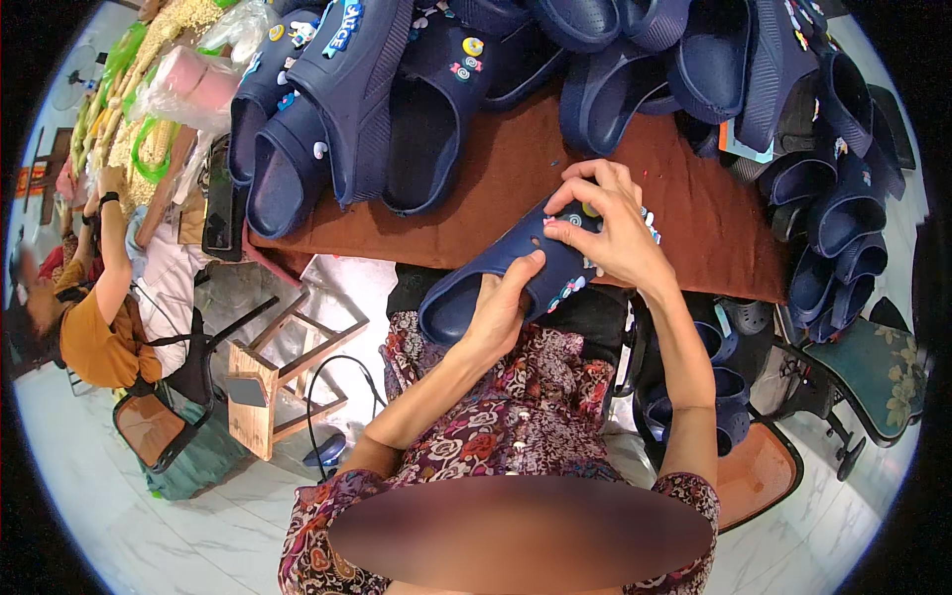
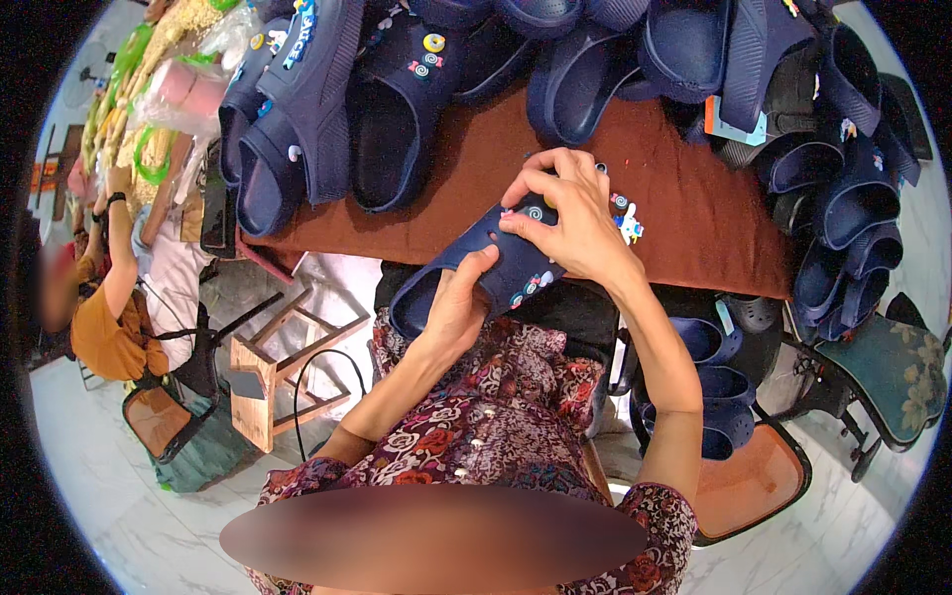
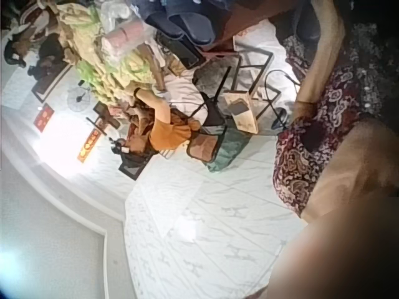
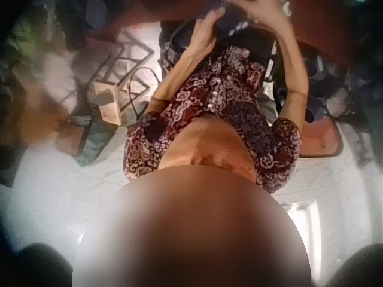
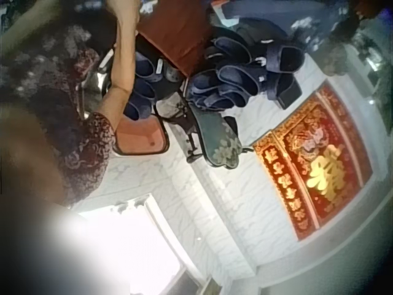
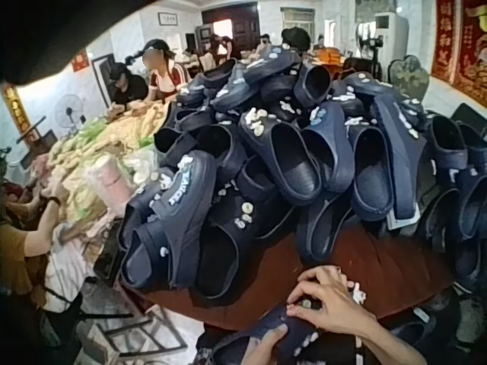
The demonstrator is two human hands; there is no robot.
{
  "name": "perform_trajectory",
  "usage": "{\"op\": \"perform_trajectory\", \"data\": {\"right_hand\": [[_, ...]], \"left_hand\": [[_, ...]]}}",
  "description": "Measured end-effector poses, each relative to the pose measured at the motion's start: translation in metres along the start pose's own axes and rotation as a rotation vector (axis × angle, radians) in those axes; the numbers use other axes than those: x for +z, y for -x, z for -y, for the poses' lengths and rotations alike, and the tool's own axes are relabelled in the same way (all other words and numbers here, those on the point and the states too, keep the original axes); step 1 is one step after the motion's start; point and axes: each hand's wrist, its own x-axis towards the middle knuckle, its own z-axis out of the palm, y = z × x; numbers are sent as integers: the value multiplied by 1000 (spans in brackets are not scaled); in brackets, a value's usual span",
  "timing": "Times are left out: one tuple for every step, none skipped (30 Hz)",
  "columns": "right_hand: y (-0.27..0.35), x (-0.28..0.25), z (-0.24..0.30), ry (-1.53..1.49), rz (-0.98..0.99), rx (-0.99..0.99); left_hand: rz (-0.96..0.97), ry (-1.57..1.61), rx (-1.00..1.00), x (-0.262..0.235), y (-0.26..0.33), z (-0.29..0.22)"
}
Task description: Manually attaching decorative charms to the holes of blue clogs.
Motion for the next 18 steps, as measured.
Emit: {"op": "perform_trajectory", "data": {"right_hand": [[-2, -3, -1, 6, 50, -1], [-4, -4, -2, 12, 100, -3], [-5, -3, -3, 12, 100, -3], [-6, -2, -6, 10, 121, -8], [-6, -1, -8, 8, 142, -14], [-6, -1, -9, 9, 141, -13], [-6, -1, -10, 2, 164, -5], [-6, -1, -11, -5, 187, 3], [-6, -1, -12, -4, 187, 4], [-7, -2, -12, -27, 192, 12], [-7, -3, -13, -49, 197, 20], [-9, -3, -14, -49, 197, 20], [-10, -3, -17, -75, 218, 17], [-11, -3, -18, -101, 240, 14], [-11, -4, -18, -100, 238, 17], [-12, -5, -18, -103, 243, 24], [-12, -4, -17, -106, 247, 31], [-12, -3, -16, -107, 247, 31]], "left_hand": [[0, -1, 0, -1, 0, 2], [-8, 2, -11, -4, 0, 5], [-16, 4, -22, -6, -1, 8], [-15, 4, -23, -6, -2, 9], [-33, -4, -3, -6, -3, 10], [-52, -12, 18, -6, -4, 10], [-51, -12, 17, -5, -4, 10], [-36, -23, 8, -4, -3, 8], [-21, -33, -2, -2, -3, 6], [-21, -33, -2, -1, -2, 4], [-12, -38, 4, 1, -2, 3], [-4, -43, 9, 2, -2, 2], [-1, -44, 7, 2, -2, 2], [11, -74, 19, 1, -2, 1], [23, -105, 31, 1, -1, 1], [23, -105, 30, 1, -2, 2], [12, -114, 45, 0, -2, 4], [0, -122, 59, -1, -2, 5]]}}
